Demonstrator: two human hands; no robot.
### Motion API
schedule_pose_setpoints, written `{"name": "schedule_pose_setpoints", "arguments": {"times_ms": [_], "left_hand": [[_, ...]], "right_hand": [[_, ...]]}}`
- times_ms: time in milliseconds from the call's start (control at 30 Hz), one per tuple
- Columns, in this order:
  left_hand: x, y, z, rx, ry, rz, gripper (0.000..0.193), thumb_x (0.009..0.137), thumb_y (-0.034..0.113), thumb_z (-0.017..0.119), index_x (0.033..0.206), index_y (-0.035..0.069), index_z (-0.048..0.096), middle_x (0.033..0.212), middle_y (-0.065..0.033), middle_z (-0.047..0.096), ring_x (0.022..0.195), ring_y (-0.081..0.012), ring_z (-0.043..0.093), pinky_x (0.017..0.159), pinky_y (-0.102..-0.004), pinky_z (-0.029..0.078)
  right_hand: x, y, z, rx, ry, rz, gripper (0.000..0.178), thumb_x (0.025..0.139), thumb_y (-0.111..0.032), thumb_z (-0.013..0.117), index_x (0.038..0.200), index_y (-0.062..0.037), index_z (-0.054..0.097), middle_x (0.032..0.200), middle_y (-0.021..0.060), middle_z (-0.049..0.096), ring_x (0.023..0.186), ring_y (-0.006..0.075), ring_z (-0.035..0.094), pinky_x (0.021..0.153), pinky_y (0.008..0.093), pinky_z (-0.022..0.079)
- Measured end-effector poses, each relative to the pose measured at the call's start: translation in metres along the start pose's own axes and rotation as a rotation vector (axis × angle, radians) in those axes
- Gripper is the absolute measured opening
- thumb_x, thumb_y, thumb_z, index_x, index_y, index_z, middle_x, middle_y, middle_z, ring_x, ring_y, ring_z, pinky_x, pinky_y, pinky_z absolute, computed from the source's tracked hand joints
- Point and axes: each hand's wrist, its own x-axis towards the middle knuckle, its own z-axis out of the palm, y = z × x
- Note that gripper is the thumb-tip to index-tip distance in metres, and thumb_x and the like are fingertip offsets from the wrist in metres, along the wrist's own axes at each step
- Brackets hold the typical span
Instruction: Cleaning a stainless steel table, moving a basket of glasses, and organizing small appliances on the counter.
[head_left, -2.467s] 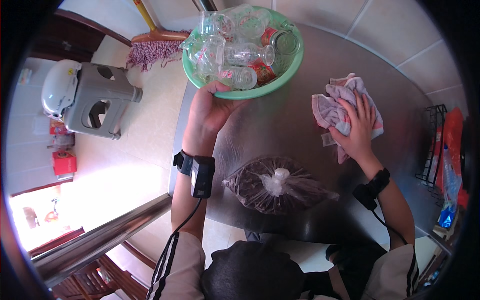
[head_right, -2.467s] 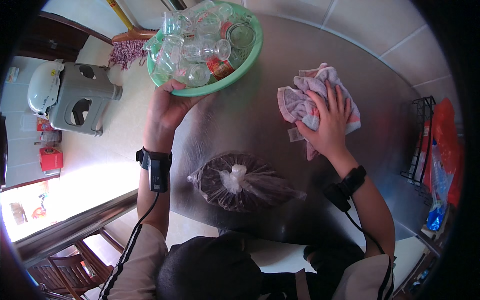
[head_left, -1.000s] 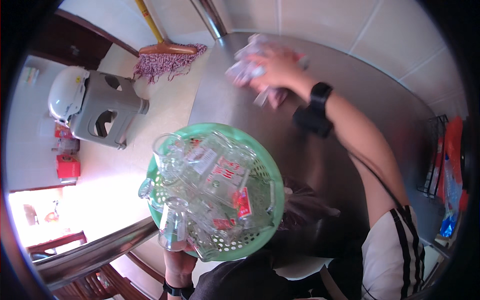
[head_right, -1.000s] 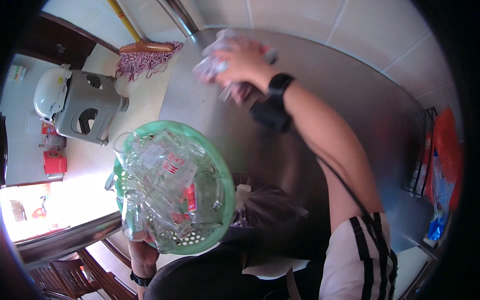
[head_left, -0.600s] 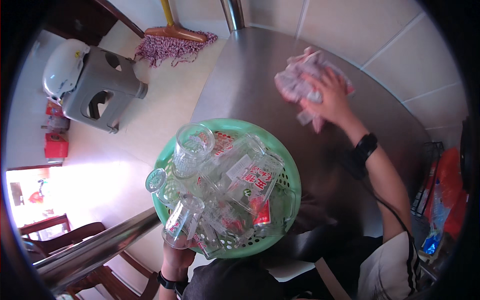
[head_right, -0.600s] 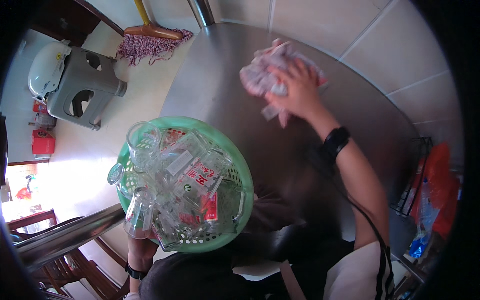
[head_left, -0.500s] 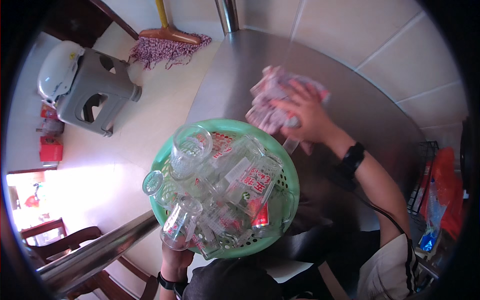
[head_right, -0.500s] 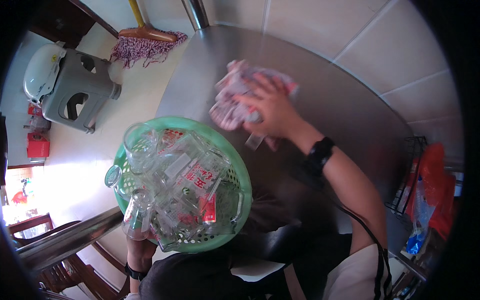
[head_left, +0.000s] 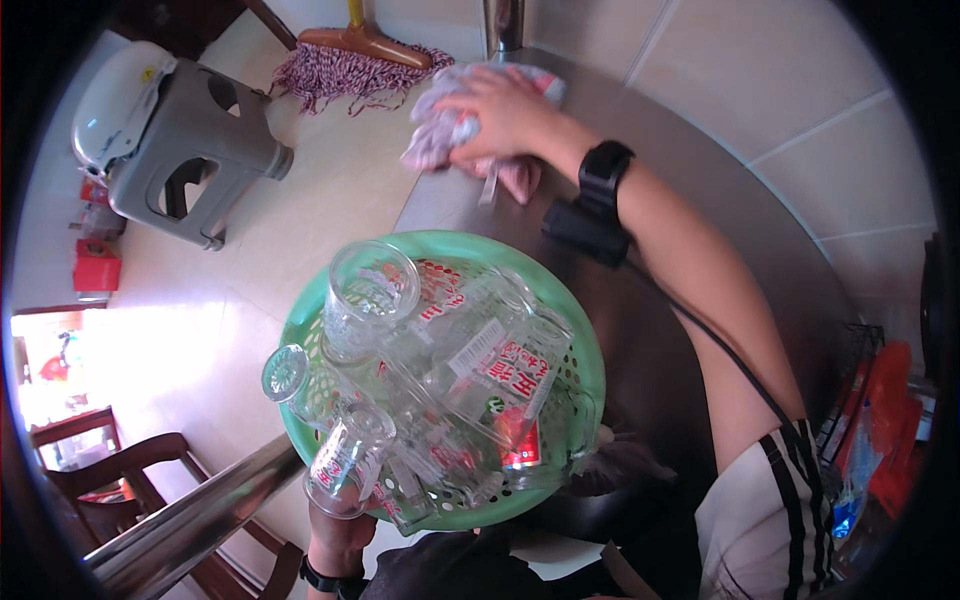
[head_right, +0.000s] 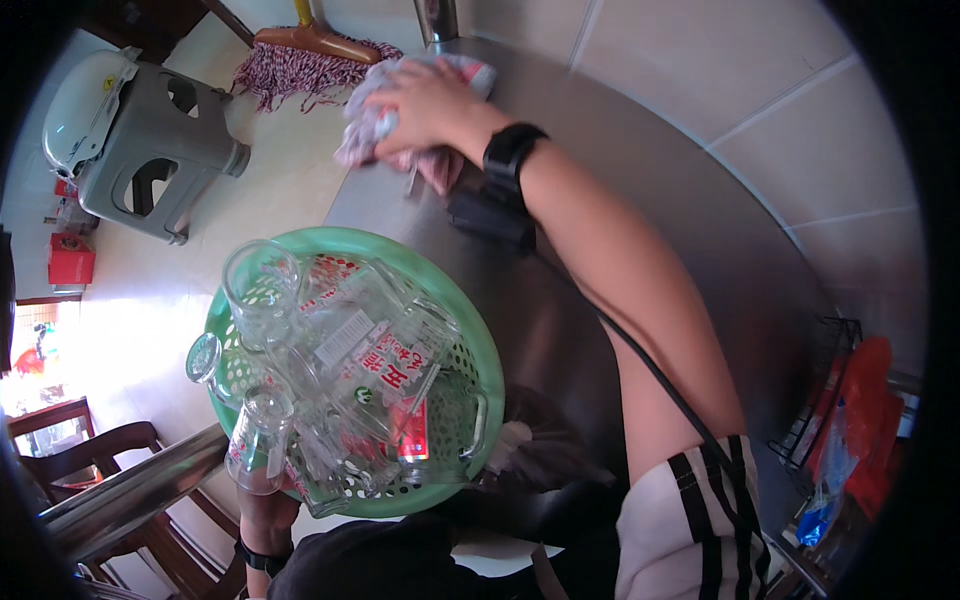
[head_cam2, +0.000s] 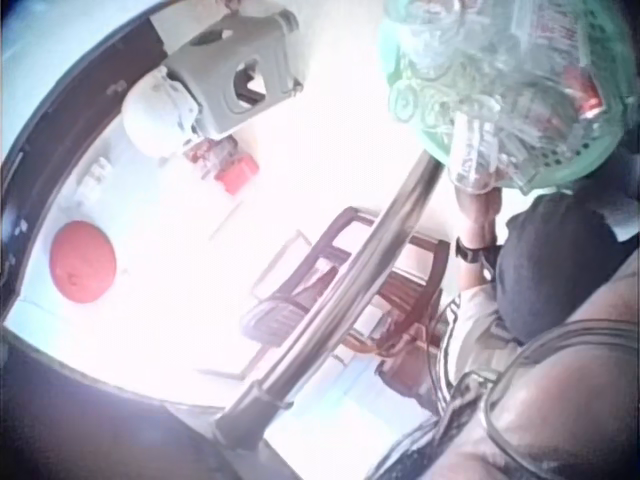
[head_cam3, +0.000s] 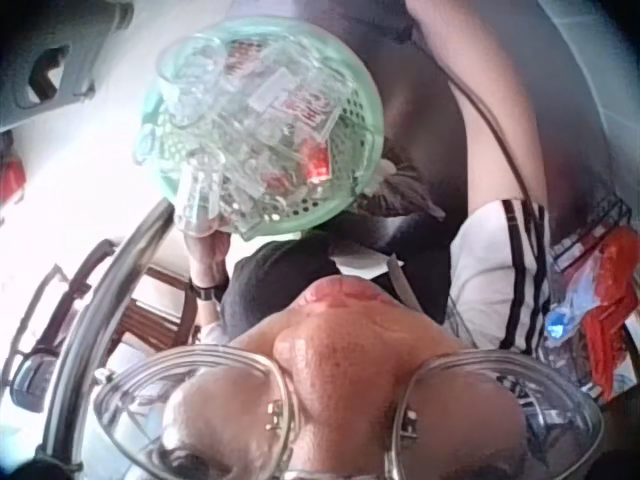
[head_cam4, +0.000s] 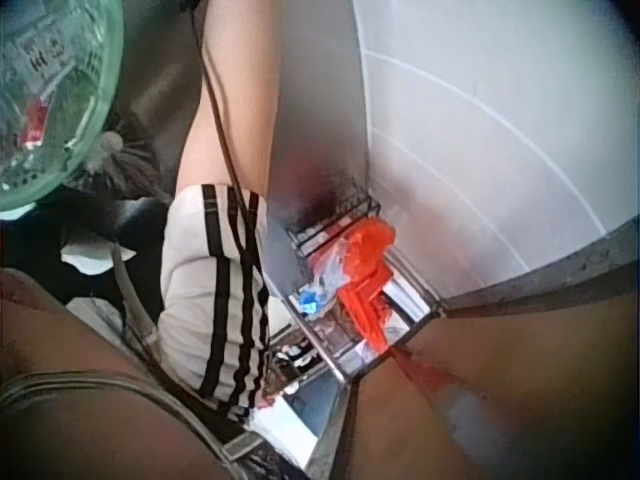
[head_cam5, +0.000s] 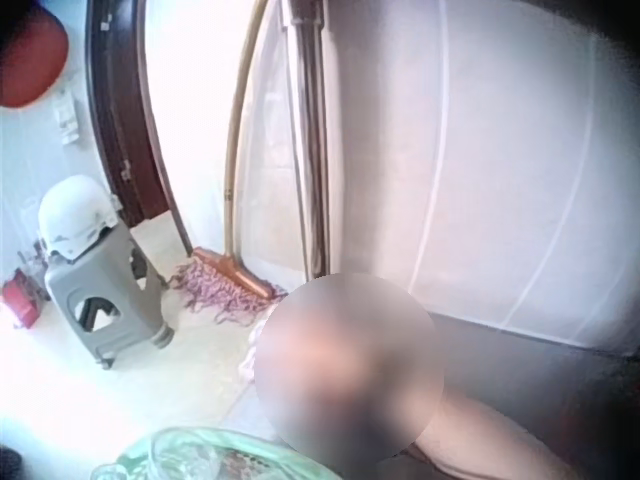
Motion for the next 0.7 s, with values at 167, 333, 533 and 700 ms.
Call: {"name": "schedule_pose_setpoints", "arguments": {"times_ms": [167,333,533,700], "left_hand": [[-0.007,0.006,-0.004,-0.027,0.064,0.018,0.055,0.071,0.007,0.062,0.123,0.001,0.043,0.104,-0.0117,0.058,0.087,-0.0226,0.061,0.068,-0.0326,0.053],[-0.004,0.011,-0.004,-0.044,0.048,-0.006,0.057,0.069,0.005,0.061,0.123,0.001,0.043,0.103,-0.0118,0.058,0.085,-0.0217,0.061,0.063,-0.0304,0.053],[0.007,0.010,0.013,-0.072,0.195,0.045,0.054,0.064,0.003,0.061,0.117,0.001,0.048,0.094,-0.0109,0.060,0.069,-0.0183,0.061,0.055,-0.0279,0.050],[0.009,0.011,0.004,-0.001,-0.010,0.049,0.054,0.061,0.003,0.061,0.114,0.000,0.049,0.093,-0.0105,0.060,0.071,-0.0185,0.060,0.057,-0.0275,0.050]], "right_hand": [[0.017,0.036,-0.007,-0.024,0.086,0.104,0.064,0.061,-0.052,0.062,0.119,-0.0251,0.055,0.133,0.0117,0.042,0.125,0.0296,0.035,0.102,0.0489,0.022],[0.005,0.045,-0.010,-0.011,0.254,0.103,0.061,0.061,-0.051,0.062,0.114,-0.0211,0.058,0.122,0.0081,0.051,0.115,0.0288,0.047,0.099,0.0444,0.031],[-0.020,0.064,-0.017,-0.035,0.201,0.314,0.064,0.062,-0.054,0.062,0.116,-0.0209,0.055,0.119,0.0085,0.054,0.110,0.0306,0.051,0.091,0.0416,0.041],[-0.068,0.135,-0.062,0.391,-0.015,0.652,0.080,0.059,-0.049,0.071,0.122,-0.0055,0.049,0.114,0.0148,0.057,0.105,0.0259,0.055,0.089,0.0337,0.042]]}}
